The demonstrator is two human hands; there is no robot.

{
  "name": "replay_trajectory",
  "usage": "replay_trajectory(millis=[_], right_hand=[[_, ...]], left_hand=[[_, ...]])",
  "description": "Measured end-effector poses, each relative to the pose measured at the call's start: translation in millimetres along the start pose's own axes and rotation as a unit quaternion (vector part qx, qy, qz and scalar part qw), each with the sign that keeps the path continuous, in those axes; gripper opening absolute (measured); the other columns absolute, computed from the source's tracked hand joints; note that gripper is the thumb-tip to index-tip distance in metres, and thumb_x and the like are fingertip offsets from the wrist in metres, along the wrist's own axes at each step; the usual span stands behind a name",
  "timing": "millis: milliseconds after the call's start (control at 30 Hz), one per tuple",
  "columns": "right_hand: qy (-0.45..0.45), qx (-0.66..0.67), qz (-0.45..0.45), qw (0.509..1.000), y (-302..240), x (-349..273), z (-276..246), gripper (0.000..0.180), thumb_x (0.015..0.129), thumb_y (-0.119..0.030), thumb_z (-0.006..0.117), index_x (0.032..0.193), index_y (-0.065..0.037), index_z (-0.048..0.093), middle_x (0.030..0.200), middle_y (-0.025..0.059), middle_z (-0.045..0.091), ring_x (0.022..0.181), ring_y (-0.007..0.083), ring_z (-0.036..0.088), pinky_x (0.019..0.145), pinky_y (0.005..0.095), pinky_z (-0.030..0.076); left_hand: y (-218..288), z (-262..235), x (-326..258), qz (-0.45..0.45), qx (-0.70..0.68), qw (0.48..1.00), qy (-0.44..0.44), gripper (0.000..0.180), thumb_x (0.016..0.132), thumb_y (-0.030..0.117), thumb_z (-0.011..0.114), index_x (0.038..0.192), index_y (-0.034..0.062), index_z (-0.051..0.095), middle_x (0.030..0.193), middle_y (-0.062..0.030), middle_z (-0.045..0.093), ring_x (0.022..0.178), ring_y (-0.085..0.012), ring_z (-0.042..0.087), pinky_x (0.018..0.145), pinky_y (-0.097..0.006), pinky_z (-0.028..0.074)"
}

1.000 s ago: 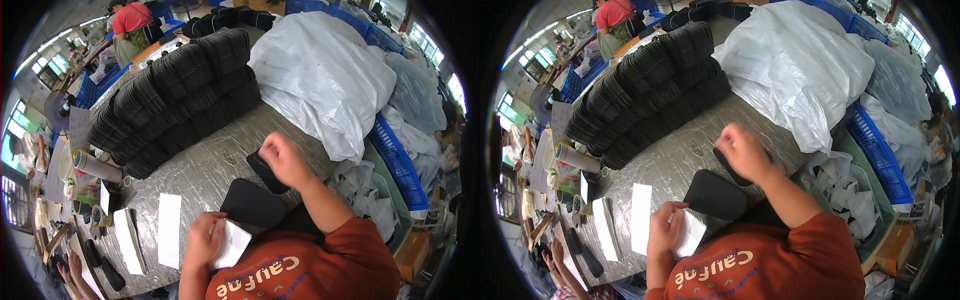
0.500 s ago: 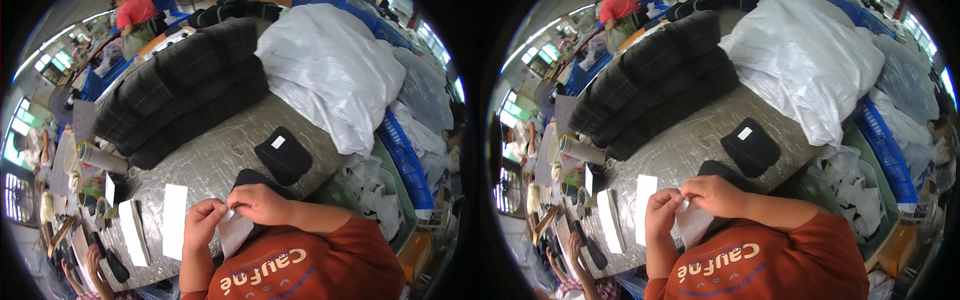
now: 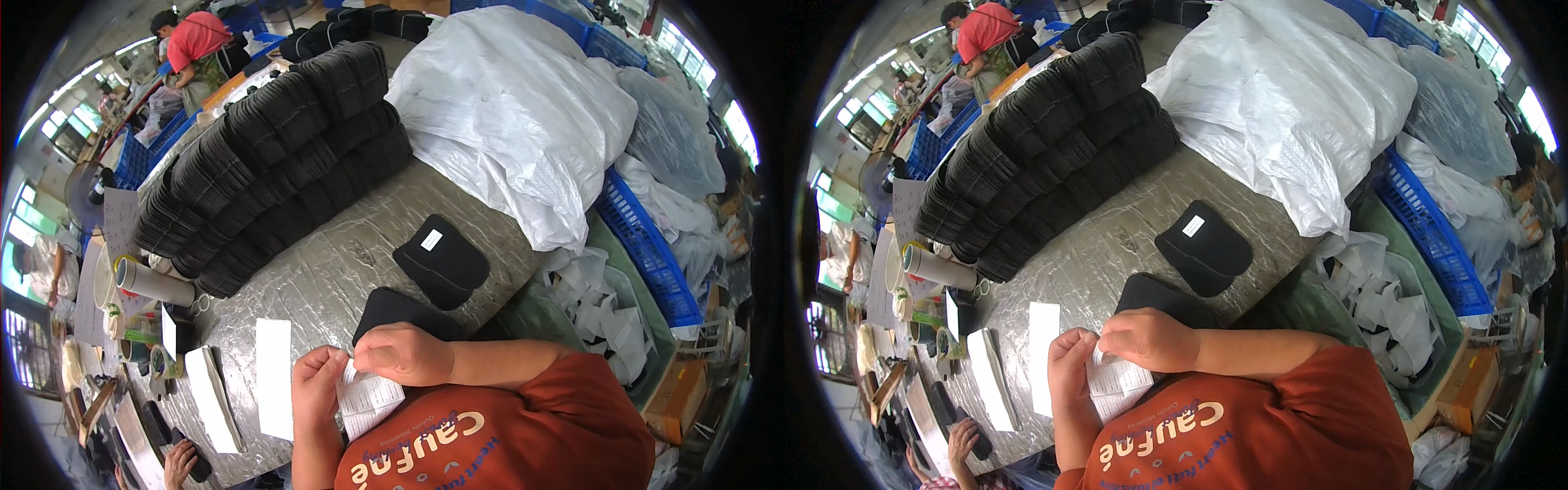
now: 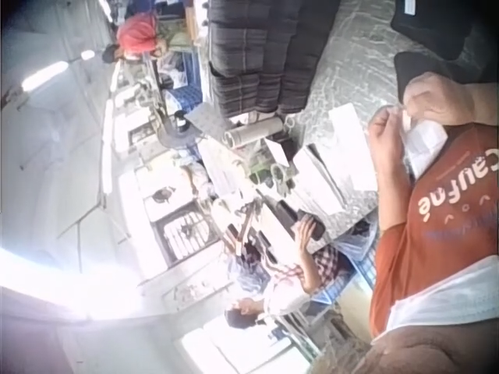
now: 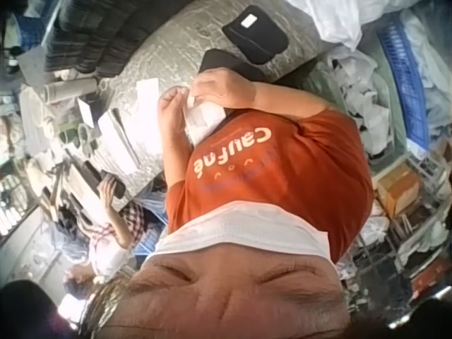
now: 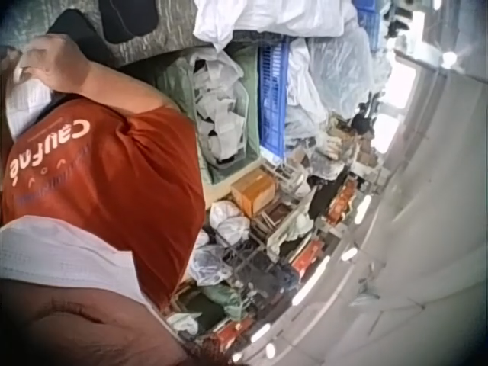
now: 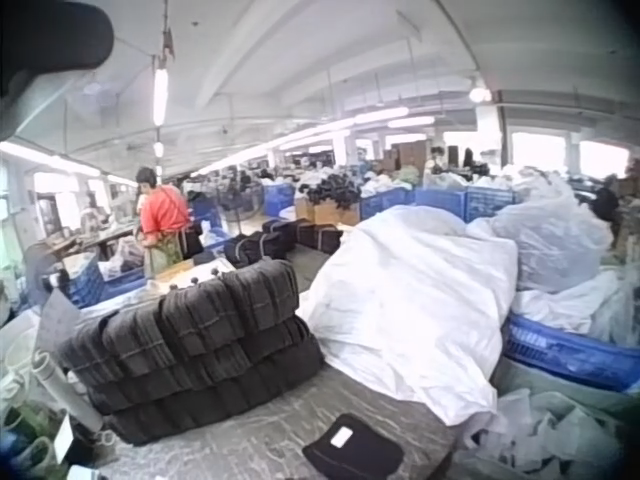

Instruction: Manually applying small identification labels to black fabric shoe components.

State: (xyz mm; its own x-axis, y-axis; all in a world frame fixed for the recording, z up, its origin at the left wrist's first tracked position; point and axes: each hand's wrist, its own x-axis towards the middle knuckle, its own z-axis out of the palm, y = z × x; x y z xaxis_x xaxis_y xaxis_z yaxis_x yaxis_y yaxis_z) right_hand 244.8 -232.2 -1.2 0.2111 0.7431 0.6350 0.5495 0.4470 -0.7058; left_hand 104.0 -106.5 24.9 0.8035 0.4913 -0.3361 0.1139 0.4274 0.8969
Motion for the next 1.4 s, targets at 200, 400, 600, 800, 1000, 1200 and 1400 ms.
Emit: replay_trajectory(millis=[200,400,600,800,1000,1200,1400], right_hand=[[0.011,-0.056,-0.010,0.998,-11.8,8.3,-16.3,0.020,0.072,-0.002,0.074,0.087,-0.012,0.065,0.104,0.0098,0.057,0.089,0.0237,0.059,0.075,0.0321,0.048],[0.044,0.018,0.277,0.960,-1.7,26.3,-54.0,0.004,0.088,-0.002,0.064,0.090,-0.002,0.060,0.079,0.0022,0.058,0.071,0.0093,0.054,0.067,0.0251,0.046],[-0.012,0.050,0.375,0.925,25.4,16.3,-47.9,0.009,0.086,-0.006,0.063,0.085,0.003,0.063,0.073,0.0082,0.065,0.067,0.0121,0.061,0.063,0.0269,0.049],[-0.039,-0.010,0.373,0.927,33.0,9.8,-40.4,0.011,0.083,-0.009,0.064,0.083,0.002,0.066,0.070,0.0114,0.067,0.063,0.0166,0.064,0.061,0.0290,0.050],[-0.048,-0.038,0.365,0.929,32.3,11.7,-38.8,0.011,0.082,-0.009,0.064,0.083,0.002,0.067,0.071,0.0126,0.068,0.063,0.0196,0.066,0.060,0.0301,0.050],[-0.044,-0.051,0.352,0.934,37.9,6.6,-38.5,0.011,0.082,-0.009,0.066,0.085,0.001,0.066,0.071,0.0126,0.067,0.063,0.0205,0.066,0.059,0.0309,0.050],[-0.011,-0.043,0.385,0.922,31.0,10.2,-37.1,0.030,0.078,-0.004,0.071,0.105,-0.001,0.058,0.067,0.0080,0.063,0.062,0.0159,0.061,0.057,0.0296,0.046]], left_hand=[[-8.3,0.0,0.3,0.070,0.255,0.961,0.077,0.017,0.093,0.011,0.059,0.081,0.0003,0.062,0.070,-0.0033,0.061,0.062,-0.0100,0.052,0.057,-0.027,0.041],[8.4,0.6,-9.8,0.289,0.509,0.805,-0.095,0.010,0.082,0.008,0.068,0.080,0.0015,0.061,0.076,-0.0140,0.062,0.069,-0.0303,0.061,0.061,-0.039,0.050],[-6.1,21.2,-15.2,0.343,0.563,0.739,-0.141,0.014,0.076,0.003,0.069,0.084,-0.0005,0.058,0.114,-0.0159,0.064,0.111,-0.0343,0.059,0.091,-0.040,0.050],[-10.4,20.8,-16.8,0.326,0.570,0.740,-0.143,0.016,0.078,0.005,0.069,0.085,-0.0014,0.056,0.119,-0.0164,0.063,0.118,-0.0346,0.056,0.097,-0.040,0.049],[-13.0,19.6,-15.0,0.324,0.562,0.747,-0.144,0.015,0.079,0.006,0.068,0.084,-0.0013,0.057,0.122,-0.0170,0.061,0.117,-0.0347,0.056,0.096,-0.040,0.049],[-14.5,24.4,-9.5,0.312,0.588,0.731,-0.154,0.017,0.081,0.011,0.062,0.089,-0.0039,0.060,0.129,-0.0233,0.055,0.105,-0.0340,0.055,0.091,-0.041,0.047],[-17.0,25.3,-6.4,0.317,0.605,0.713,-0.161,0.014,0.081,0.010,0.059,0.086,-0.0030,0.060,0.130,-0.0254,0.054,0.100,-0.0329,0.055,0.091,-0.043,0.046]])
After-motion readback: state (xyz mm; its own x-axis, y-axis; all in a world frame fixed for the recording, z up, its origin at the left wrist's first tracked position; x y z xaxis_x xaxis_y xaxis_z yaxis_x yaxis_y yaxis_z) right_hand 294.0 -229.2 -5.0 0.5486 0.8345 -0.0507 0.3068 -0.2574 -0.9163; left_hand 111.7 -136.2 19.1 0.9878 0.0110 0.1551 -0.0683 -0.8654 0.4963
